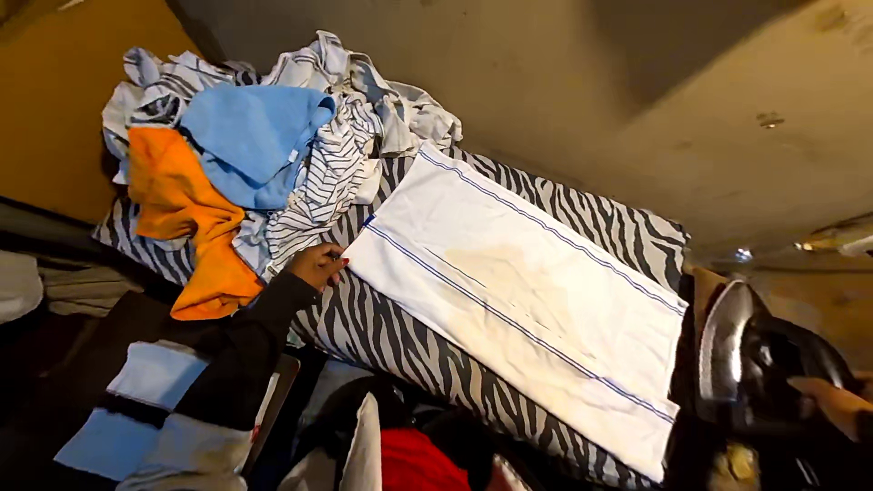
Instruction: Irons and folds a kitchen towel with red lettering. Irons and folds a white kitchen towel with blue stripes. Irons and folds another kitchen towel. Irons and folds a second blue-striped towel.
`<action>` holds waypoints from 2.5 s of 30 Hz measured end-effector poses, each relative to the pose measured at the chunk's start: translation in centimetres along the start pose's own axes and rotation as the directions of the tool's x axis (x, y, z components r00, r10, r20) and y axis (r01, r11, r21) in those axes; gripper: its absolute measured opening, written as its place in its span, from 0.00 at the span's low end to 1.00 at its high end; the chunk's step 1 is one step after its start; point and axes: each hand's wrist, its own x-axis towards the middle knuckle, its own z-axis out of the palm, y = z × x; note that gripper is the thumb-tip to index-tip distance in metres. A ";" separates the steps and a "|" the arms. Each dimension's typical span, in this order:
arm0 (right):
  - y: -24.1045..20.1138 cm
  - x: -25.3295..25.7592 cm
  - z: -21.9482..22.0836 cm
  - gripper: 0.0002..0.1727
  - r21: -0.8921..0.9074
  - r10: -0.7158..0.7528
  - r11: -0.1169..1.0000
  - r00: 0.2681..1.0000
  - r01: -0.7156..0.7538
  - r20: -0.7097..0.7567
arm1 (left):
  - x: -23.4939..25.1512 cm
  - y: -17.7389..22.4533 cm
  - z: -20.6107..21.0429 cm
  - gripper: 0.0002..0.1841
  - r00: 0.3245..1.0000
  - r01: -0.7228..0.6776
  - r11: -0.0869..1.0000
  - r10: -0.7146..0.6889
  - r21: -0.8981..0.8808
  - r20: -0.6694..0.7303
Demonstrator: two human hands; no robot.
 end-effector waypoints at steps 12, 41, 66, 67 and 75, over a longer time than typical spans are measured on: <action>-45.9 -10.3 4.8 0.42 0.049 -0.375 0.892 0.673 0.450 0.637 | 2.4 1.1 0.9 0.17 0.990 0.143 0.985 -0.141 0.098 -0.025; -50.5 -13.6 7.8 0.37 0.100 -0.483 0.819 0.584 0.565 0.653 | -10.8 -3.4 -3.5 0.18 0.837 -0.266 0.948 0.317 0.175 -0.447; -30.4 -13.5 5.0 0.41 0.070 -0.323 0.938 0.787 0.339 0.526 | 7.1 -1.3 2.0 0.31 0.821 -0.504 0.548 0.545 0.668 0.172; -32.5 -13.3 5.4 0.40 0.084 -0.329 0.937 0.777 0.339 0.537 | 7.1 -1.1 1.9 0.32 0.825 -0.499 0.563 0.540 0.659 0.164; -39.8 -12.8 7.1 0.37 0.237 -0.575 0.802 0.602 0.548 0.554 | 4.2 2.3 -0.5 0.31 0.977 -0.209 0.966 0.214 0.152 -0.016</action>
